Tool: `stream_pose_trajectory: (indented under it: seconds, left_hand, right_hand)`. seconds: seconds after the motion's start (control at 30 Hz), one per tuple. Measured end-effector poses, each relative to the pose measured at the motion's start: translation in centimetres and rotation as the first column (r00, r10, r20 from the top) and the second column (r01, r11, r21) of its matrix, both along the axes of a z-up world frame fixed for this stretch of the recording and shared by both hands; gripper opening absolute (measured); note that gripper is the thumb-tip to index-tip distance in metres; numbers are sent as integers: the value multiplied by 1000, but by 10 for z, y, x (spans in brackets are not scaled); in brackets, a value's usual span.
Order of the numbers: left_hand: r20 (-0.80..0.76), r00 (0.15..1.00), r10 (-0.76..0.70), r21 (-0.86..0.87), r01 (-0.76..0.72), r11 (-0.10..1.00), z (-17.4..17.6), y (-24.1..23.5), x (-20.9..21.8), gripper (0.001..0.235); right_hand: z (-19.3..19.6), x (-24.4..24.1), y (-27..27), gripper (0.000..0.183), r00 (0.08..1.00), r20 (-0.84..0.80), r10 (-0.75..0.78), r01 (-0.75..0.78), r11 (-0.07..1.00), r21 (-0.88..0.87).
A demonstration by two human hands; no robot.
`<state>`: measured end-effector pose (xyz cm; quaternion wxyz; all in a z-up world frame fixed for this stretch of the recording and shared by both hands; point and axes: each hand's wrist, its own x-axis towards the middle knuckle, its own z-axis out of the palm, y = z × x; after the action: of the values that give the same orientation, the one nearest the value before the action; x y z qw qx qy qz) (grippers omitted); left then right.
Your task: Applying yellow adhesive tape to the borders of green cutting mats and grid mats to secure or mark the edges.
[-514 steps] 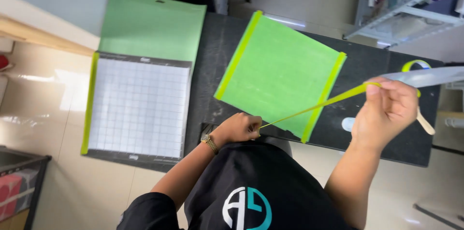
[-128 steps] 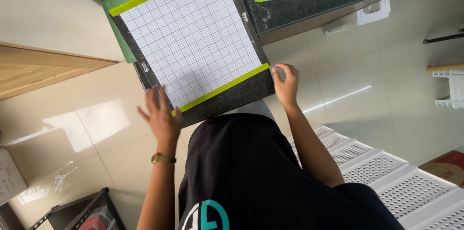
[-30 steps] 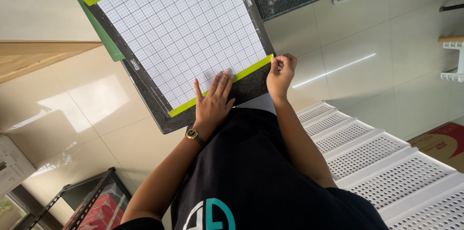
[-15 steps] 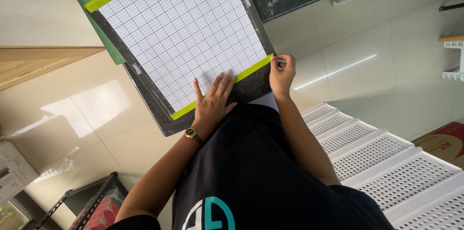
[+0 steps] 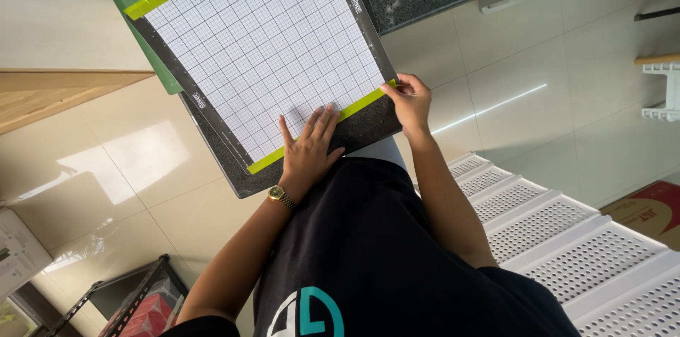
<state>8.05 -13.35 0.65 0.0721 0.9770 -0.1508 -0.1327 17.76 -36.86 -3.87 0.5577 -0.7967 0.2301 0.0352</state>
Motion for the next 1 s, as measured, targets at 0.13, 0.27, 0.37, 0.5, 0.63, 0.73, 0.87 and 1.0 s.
stream_pose_trajectory:
  seconds: [0.13, 0.27, 0.37, 0.5, 0.63, 0.73, 0.87, 1.0]
  left_hand:
    - [-33, 999, 16, -39, -17, 999, 2, 3, 4, 80]
    - [-15, 1000, -11, -87, 10, 996, 3, 8, 1, 81]
    - [15, 998, -55, -55, 55, 997, -8, 14, 1, 84]
    - [108, 991, -84, 25, 82, 996, -7, 24, -6, 88]
    - [181, 983, -36, 39, 29, 999, -1, 72, -31, 81]
    - [195, 981, 17, 75, -33, 997, 3, 104, -60, 82]
    - [203, 975, 95, 109, -119, 987, 4, 130, -96, 78]
    - [136, 961, 242, 107, -257, 960, 5, 140, -121, 76]
  right_hand:
    - [-16, 12, -18, 21, 990, -127, -59, 61, 998, 10]
    - [-7, 8, -15, 24, 983, -180, -46, 55, 998, 42]
    - [-7, 12, -13, 21, 986, -159, -55, 64, 996, 57]
    - [-11, 8, -14, 18, 988, -142, -58, 63, 998, 27]
    - [-23, 7, -16, 16, 991, -107, -75, 76, 997, 5]
    - [-21, 10, -11, 15, 994, -76, -84, 85, 996, 10]
    - [-28, 9, -15, 14, 996, -51, -76, 75, 997, -17]
    - [-26, 8, -14, 16, 997, -28, -68, 68, 998, -14]
